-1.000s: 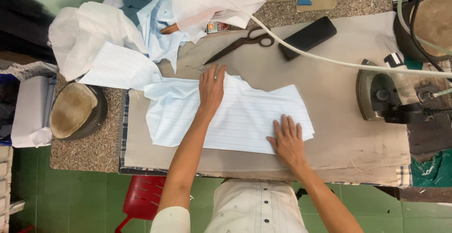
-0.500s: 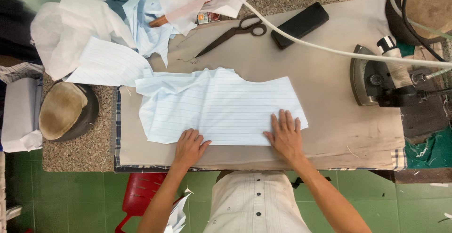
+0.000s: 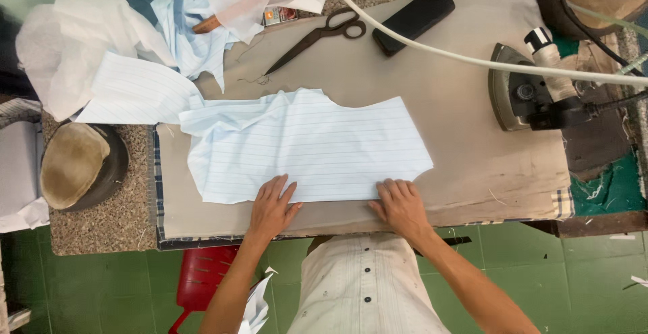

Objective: The person irons a light blue striped fabric piece on a worktable, then uses scissors to trim its edges. They measure and mark the fabric with a ruler and chalk, iron it again, and finally cut a smaller rectangular piece from the fabric.

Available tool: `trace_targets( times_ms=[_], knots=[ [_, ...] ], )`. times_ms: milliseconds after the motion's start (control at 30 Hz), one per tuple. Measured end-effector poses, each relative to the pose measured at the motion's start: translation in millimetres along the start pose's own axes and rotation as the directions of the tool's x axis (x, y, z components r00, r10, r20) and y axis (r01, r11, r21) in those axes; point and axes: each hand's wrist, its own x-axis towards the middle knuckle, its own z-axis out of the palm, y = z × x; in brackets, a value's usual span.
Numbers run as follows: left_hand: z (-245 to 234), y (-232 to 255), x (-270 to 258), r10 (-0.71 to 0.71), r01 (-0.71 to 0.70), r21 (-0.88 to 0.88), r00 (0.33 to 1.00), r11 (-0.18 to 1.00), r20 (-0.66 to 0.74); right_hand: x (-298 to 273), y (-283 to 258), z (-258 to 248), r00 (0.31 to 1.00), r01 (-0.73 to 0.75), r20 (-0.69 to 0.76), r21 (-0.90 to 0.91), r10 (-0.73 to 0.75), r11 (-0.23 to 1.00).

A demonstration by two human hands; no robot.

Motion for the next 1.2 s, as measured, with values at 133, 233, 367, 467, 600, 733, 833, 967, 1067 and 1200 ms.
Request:
trace_targets(
  times_ms=[133, 233, 367, 467, 600, 733, 833, 967, 1067, 1200],
  knots=[
    [31, -21, -21, 0.032, -0.031, -0.006, 0.999, 0.999, 0.04, -10, -6, 10, 1.0, -0.009, 0.023, 0.042, 0.008, 0.999],
    [38, -21, -22, 0.026, -0.025, 0.041, 1.0, 0.999, -0.008, -6, -8, 3, 1.0, -0.006, -0.027, 0.024, 0.007, 1.0],
    [50, -27, -31, -0.017, 0.017, 0.012, 0.999, 1.0, 0.029, -15, -10, 12, 1.0, -0.018, -0.004, 0.049, 0.018, 0.999],
    [36, -20, -21, -0.038, 0.039, 0.025, 0.999, 0.999, -0.01, -16, -9, 6, 1.0, -0.01, 0.028, 0.046, 0.008, 0.999],
    [43, -31, -27, -0.105, 0.105, 0.033, 0.994, 0.994, -0.011, -3, -1, -15, 0.998, -0.013, -0.056, 0.153, 0.022, 0.988],
    [4, -11, 21, -0.139, 0.14, 0.01, 0.987, 0.99, -0.078, 28, 108, -67, 0.976, -0.101, -0.188, 0.039, 0.106, 0.994],
    [0, 33, 67, -0.097, 0.097, -0.011, 0.978, 0.995, -0.185, 64, 206, -121, 0.954, -0.103, -0.296, -0.161, 0.052, 0.982],
    [47, 65, 122, -0.092, 0.08, -0.068, 0.979, 0.994, -0.181, 101, 352, -94, 0.906, -0.404, -0.009, -0.317, 0.423, 0.858],
    [80, 41, 113, -0.268, 0.288, 0.074, 0.941, 0.955, -0.206, 112, 392, -78, 0.732, -0.582, 0.314, -0.172, 0.604, 0.795],
    [60, 4, 54, -0.732, 0.781, 0.265, 0.624, 0.566, -0.274, 132, 345, -124, 0.594, -0.703, 0.529, -0.025, 0.606, 0.711]
  ],
)
